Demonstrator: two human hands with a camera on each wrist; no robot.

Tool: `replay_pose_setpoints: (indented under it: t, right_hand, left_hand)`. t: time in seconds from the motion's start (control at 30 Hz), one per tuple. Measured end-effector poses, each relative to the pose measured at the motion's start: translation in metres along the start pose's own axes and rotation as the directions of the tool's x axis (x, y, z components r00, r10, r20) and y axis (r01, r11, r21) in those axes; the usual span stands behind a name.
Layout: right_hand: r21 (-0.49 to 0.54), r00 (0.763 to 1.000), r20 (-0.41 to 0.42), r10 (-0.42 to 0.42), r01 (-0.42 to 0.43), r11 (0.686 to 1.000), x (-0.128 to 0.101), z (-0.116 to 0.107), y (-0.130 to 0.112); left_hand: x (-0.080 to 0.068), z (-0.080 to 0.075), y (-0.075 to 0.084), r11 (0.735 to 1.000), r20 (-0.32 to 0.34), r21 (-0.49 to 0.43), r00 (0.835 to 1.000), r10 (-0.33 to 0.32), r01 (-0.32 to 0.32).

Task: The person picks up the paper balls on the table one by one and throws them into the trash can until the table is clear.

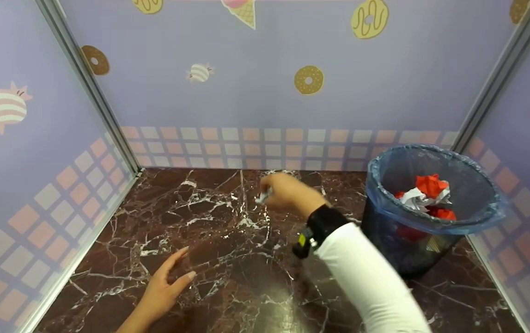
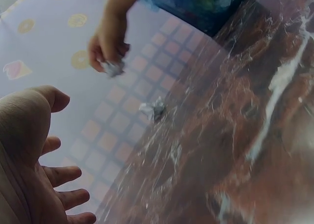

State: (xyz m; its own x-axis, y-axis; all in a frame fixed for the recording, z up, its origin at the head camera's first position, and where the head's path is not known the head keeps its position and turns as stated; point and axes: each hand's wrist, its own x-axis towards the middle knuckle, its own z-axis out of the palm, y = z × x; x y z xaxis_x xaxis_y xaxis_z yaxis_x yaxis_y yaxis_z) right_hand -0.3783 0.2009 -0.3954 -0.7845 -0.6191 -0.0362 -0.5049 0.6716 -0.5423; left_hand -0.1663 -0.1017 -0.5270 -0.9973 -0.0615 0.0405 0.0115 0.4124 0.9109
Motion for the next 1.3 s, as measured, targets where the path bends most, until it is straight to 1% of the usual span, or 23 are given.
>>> replay_pose_setpoints:
  t: [0.07, 0.1, 0.17, 0.27, 0.33, 0.47, 0.53, 0.67, 0.8, 0.93, 1.0, 1.1, 1.23, 1.3]
  right_hand:
    - [0.014, 1.000, 0.000, 0.020, -0.020, 1.000, -0.009, -0.022, -0.010]
    - [0.010, 1.000, -0.003, 0.017, -0.017, 1.000, -0.014, -0.034, -0.015]
    - [0.009, 0.999, -0.022, 0.029, -0.029, 1.000, -0.025, -0.056, -0.023]
    - [-0.028, 0.997, -0.067, 0.033, -0.035, 0.999, -0.044, -0.087, -0.031]
    - [-0.070, 0.994, -0.102, 0.031, -0.038, 0.997, -0.057, -0.106, -0.033]
    - [-0.181, 0.983, -0.183, -0.010, -0.024, 0.983, -0.084, -0.141, -0.027]
    - [-0.215, 0.975, -0.222, -0.023, -0.026, 0.976, -0.098, -0.157, -0.022]
    - [-0.249, 0.962, -0.272, 0.024, -0.094, 0.964, -0.130, -0.183, -0.007]
    - [-0.291, 0.946, -0.314, 0.079, -0.176, 0.941, -0.158, -0.201, 0.018]
    - [-0.333, 0.917, -0.366, 0.156, -0.286, 0.899, -0.182, -0.210, 0.050]
    - [-0.345, 0.902, -0.381, 0.203, -0.342, 0.874, -0.192, -0.211, 0.066]
    - [-0.355, 0.886, -0.387, 0.257, -0.400, 0.845, -0.207, -0.211, 0.086]
    - [-0.359, 0.866, -0.416, 0.277, -0.436, 0.825, -0.224, -0.210, 0.106]
    - [-0.360, 0.860, -0.428, 0.276, -0.443, 0.821, -0.231, -0.210, 0.114]
  left_hand:
    - [0.004, 0.004, 0.006, 0.999, 0.012, 0.014, 0.999, 0.031, -0.031]
    - [0.006, 0.006, 0.010, 0.998, 0.014, 0.026, 0.999, 0.050, -0.051]
    - [0.010, 0.011, 0.019, 0.996, 0.027, 0.040, 0.996, 0.084, -0.085]
    - [0.015, 0.020, 0.033, 0.990, 0.054, 0.050, 0.990, 0.130, -0.133]
    - [0.018, 0.027, 0.043, 0.985, 0.079, 0.060, 0.985, 0.154, -0.159]
    - [0.024, 0.042, 0.063, 0.972, 0.117, 0.090, 0.972, 0.205, -0.216]
    - [0.028, 0.050, 0.073, 0.965, 0.136, 0.104, 0.965, 0.226, -0.241]
    - [0.037, 0.069, 0.092, 0.952, 0.184, 0.141, 0.952, 0.246, -0.273]
    - [0.043, 0.088, 0.109, 0.941, 0.238, 0.176, 0.940, 0.244, -0.289]
    - [0.047, 0.106, 0.118, 0.928, 0.283, 0.187, 0.922, 0.263, -0.322]
    - [0.047, 0.113, 0.119, 0.920, 0.292, 0.188, 0.914, 0.283, -0.345]
    - [0.046, 0.120, 0.118, 0.911, 0.309, 0.183, 0.901, 0.303, -0.369]
    - [0.045, 0.127, 0.117, 0.906, 0.333, 0.169, 0.888, 0.319, -0.389]
    - [0.045, 0.130, 0.118, 0.904, 0.340, 0.152, 0.880, 0.333, -0.401]
